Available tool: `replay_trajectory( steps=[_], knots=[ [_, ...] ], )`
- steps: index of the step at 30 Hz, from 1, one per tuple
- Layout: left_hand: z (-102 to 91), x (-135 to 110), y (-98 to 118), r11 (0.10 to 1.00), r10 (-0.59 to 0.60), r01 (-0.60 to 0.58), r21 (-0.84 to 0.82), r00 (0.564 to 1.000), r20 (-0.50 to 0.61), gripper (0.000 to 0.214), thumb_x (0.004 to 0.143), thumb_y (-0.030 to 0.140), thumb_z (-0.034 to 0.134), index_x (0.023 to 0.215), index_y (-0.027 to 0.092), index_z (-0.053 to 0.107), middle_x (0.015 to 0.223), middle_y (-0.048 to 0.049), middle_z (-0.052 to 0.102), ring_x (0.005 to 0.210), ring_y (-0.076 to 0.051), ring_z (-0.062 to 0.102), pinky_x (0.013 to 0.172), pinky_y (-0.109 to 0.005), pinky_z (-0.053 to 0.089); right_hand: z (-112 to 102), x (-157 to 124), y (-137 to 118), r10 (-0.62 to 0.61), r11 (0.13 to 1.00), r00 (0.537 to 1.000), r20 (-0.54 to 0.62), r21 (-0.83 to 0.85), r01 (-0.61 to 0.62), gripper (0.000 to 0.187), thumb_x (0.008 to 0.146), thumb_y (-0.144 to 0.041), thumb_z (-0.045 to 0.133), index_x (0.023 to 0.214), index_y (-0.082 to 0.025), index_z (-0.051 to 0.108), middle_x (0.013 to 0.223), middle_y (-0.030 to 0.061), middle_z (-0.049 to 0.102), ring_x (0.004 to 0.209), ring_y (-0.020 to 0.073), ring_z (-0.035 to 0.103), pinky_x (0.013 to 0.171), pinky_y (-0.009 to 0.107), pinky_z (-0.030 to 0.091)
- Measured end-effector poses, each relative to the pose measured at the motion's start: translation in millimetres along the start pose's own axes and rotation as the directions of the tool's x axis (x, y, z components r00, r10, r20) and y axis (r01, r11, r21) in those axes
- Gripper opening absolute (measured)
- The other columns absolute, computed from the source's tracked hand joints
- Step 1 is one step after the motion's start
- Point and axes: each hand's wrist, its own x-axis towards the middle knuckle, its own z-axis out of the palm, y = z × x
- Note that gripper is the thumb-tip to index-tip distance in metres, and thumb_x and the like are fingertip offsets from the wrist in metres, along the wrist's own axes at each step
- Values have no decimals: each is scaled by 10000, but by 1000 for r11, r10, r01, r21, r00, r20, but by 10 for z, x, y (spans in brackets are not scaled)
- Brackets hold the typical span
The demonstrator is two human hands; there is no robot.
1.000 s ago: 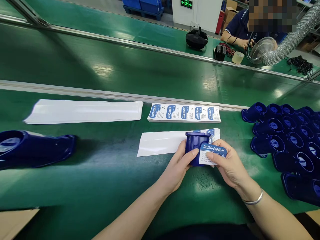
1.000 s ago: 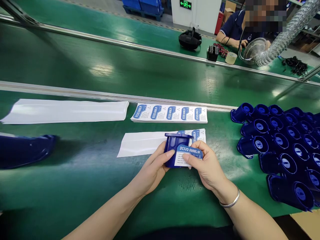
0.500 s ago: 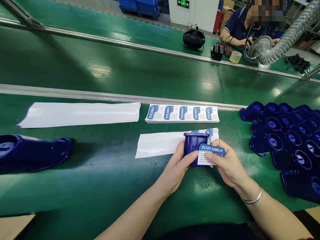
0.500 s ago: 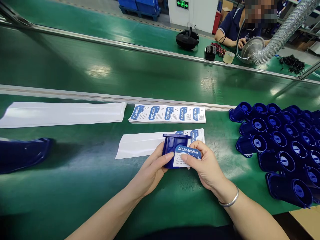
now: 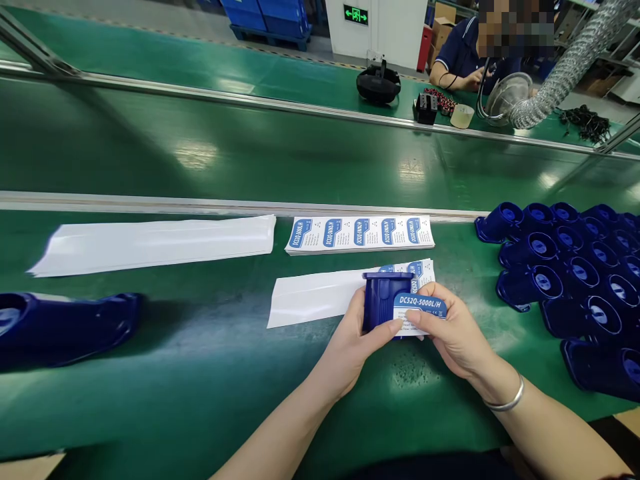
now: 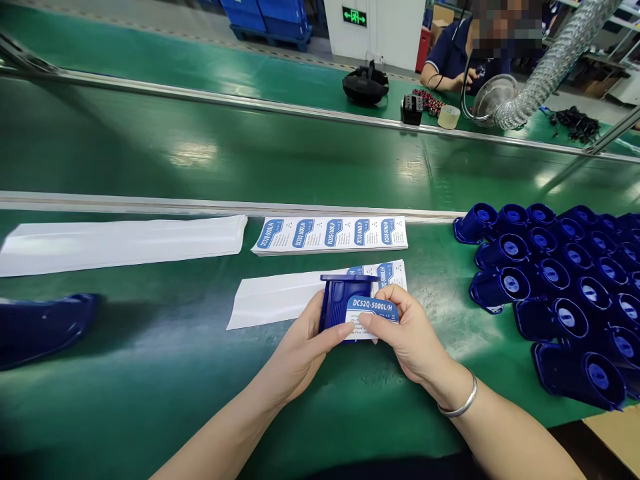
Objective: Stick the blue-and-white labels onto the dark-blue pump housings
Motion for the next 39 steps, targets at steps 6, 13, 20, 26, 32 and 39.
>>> replay_trajectory(
  steps=[6, 13, 20, 26, 32, 39],
  knots=[
    [35, -18, 22, 1000, 3, -4, -11, 1000, -18, 609, 815, 355, 801, 1349, 241, 532, 1336, -73, 645, 1276, -308, 575, 1077, -426, 465, 13, 5, 0, 8, 1000, 1000, 0, 29, -8, 401, 668, -317, 943, 778, -183, 582, 663, -55, 584, 592, 74, 492, 574, 186, 386],
    [40, -27, 41, 1000, -19, 18, -15, 1000, -25, 631, 806, 345, 810, 1362, 246, 527, 1328, -73, 649, 1261, -299, 584, 1060, -404, 479, 18, 3, 0, 7, 999, 1000, -5, 36, -7, 418, 660, -330, 946, 795, -189, 576, 671, -63, 576, 605, 81, 484, 592, 200, 388],
    [54, -26, 55, 998, -39, 37, -45, 998, -48, 615, 782, 332, 827, 1330, 241, 563, 1323, -77, 661, 1285, -323, 572, 1074, -419, 470, 32, 3, -3, 12, 1000, 1000, -14, 24, -12, 417, 654, -357, 949, 824, -198, 603, 706, -52, 603, 639, 99, 501, 625, 225, 409],
    [63, -31, 46, 995, -84, 79, -63, 993, -86, 645, 793, 373, 810, 1371, 242, 553, 1386, -95, 626, 1341, -349, 521, 1101, -444, 453, 44, 4, 0, 14, 999, 1000, -17, 38, -13, 434, 641, -371, 951, 832, -200, 600, 697, -60, 598, 629, 95, 505, 609, 223, 415],
    [83, -15, 41, 990, -109, 98, -98, 987, -119, 594, 892, 504, 673, 1418, 263, 542, 1432, -86, 593, 1355, -347, 493, 1090, -464, 451, 64, 9, -16, 30, 999, 999, -27, 45, -29, 454, 623, -383, 953, 836, -197, 597, 720, -56, 609, 645, 103, 535, 624, 237, 452],
    [100, -16, 39, 991, -96, 82, -107, 986, -137, 570, 892, 494, 678, 1402, 263, 569, 1364, -81, 643, 1290, -324, 553, 1049, -429, 484, 68, 5, -20, 26, 999, 999, -19, 43, -25, 448, 629, -373, 949, 849, -202, 599, 720, -60, 604, 641, 102, 529, 602, 234, 437]
  ],
)
